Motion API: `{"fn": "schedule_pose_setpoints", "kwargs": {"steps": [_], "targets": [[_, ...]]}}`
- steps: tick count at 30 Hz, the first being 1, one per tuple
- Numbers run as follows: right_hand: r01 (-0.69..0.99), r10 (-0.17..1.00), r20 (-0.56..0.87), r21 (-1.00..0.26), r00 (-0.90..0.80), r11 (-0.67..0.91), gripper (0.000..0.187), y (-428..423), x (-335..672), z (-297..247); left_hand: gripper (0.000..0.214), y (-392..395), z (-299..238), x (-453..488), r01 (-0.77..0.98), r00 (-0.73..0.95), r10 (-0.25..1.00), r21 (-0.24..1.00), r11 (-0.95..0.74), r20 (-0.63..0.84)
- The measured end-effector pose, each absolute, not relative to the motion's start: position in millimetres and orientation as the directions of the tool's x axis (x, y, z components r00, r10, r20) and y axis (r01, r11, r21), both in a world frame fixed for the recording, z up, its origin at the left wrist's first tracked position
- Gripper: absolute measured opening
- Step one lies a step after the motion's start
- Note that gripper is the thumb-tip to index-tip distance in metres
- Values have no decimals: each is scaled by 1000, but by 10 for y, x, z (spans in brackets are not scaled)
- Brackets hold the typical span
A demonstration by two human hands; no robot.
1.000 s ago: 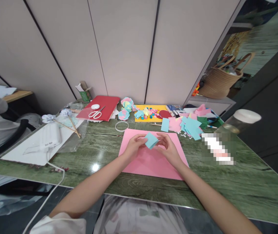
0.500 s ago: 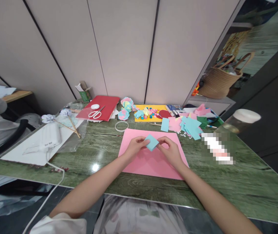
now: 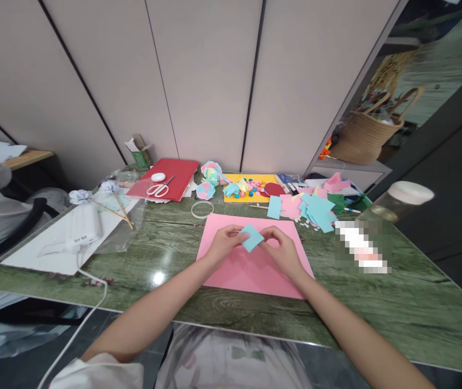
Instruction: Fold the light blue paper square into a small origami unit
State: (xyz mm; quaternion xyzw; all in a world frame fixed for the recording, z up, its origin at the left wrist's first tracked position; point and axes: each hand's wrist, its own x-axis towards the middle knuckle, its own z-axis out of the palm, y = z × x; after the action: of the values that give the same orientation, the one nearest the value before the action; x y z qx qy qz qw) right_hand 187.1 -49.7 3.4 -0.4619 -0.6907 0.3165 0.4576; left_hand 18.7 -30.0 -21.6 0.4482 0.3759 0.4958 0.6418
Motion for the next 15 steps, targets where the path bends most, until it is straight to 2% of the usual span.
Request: {"fn": "schedule_pose_setpoints", "kwargs": {"steps": [8,15], "targets": [[303,937,318,-888,-143,347,27,-471,1881,-38,36,-299,-204,170,-275,178,984,959,64,-15],[372,915,366,-836,-171,404,6,-474,1881,-11,43,-302,-194,163,-252,179,983,964,87,-42]]}}
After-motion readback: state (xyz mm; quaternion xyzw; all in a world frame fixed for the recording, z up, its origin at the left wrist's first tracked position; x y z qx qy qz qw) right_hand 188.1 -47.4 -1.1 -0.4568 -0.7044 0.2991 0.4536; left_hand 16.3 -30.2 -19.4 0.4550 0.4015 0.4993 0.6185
